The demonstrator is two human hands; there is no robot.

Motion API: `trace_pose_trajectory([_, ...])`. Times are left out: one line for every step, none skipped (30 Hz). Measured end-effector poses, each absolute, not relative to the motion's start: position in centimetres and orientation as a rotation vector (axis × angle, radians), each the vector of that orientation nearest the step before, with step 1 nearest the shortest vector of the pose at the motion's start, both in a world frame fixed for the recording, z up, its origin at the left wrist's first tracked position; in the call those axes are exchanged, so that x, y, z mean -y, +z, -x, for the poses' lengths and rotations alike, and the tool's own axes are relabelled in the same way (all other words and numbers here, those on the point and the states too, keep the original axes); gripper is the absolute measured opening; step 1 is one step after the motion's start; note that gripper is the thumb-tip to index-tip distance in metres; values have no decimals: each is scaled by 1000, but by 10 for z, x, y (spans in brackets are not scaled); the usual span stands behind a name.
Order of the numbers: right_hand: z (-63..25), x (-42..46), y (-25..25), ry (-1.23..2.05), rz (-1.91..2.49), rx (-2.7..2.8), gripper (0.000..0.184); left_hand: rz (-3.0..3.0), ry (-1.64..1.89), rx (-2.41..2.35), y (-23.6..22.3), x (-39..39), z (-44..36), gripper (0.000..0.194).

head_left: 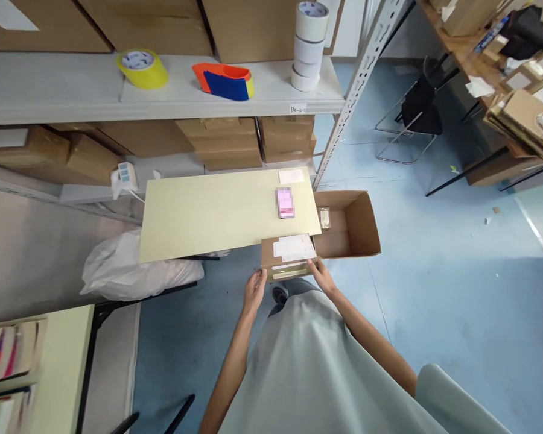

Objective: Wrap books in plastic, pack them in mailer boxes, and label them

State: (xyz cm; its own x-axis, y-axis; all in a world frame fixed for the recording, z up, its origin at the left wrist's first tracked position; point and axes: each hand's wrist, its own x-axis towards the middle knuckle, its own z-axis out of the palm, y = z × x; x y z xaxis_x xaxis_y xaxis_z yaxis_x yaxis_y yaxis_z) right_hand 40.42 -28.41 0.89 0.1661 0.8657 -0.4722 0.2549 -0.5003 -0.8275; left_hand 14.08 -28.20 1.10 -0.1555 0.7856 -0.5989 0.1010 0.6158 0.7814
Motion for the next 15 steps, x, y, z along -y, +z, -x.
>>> trace_pose_trajectory([-415, 291, 11, 1336, 1884, 1031, 79, -748, 692, -1618, 13, 286, -150, 55])
trace_pose_trajectory([-425, 295, 12, 1329, 1901, 1007, 79, -748, 677, -1592, 14, 288, -158, 57])
trace_pose_trajectory([-435, 298, 13, 1330, 1917, 986, 78, -750, 662, -1565, 16, 288, -166, 59])
trace_pose_trajectory([-445, 300, 13, 1340, 1932, 965, 77, -758, 647, -1536, 17, 288, -173, 62])
trace_pose_trajectory([-454, 302, 14, 1356, 1942, 942, 77, -773, 630, -1504, 18, 286, -180, 63])
trace_pose_trajectory([-463, 302, 14, 1370, 1946, 914, 76, -794, 610, -1470, 19, 284, -188, 63])
trace_pose_trajectory([-472, 303, 13, 1376, 1945, 881, 75, -816, 585, -1435, 19, 281, -195, 62])
trace_pose_trajectory([-481, 303, 12, 1374, 1944, 842, 73, -839, 558, -1403, 19, 277, -204, 60])
trace_pose_trajectory([-490, 303, 11, 1364, 1944, 799, 71, -865, 526, -1377, 18, 273, -214, 58])
trace_pose_trajectory([-499, 303, 9, 1352, 1943, 754, 69, -891, 488, -1367, 15, 267, -226, 56])
trace_pose_trajectory([-509, 303, 6, 1340, 1942, 704, 67, -915, 449, -1375, 12, 262, -238, 54])
trace_pose_trajectory([-520, 303, 3, 1330, 1943, 651, 65, -939, 412, -1394, 8, 256, -253, 52])
trace_pose_trajectory([-531, 302, -1, 1323, 1943, 596, 62, -964, 378, -1419, 3, 249, -268, 51])
trace_pose_trajectory([-544, 300, -5, 1319, 1943, 540, 60, -991, 349, -1441, -2, 243, -285, 50])
trace_pose_trajectory([-558, 299, -9, 1318, 1942, 483, 58, -1021, 322, -1457, -6, 236, -303, 49])
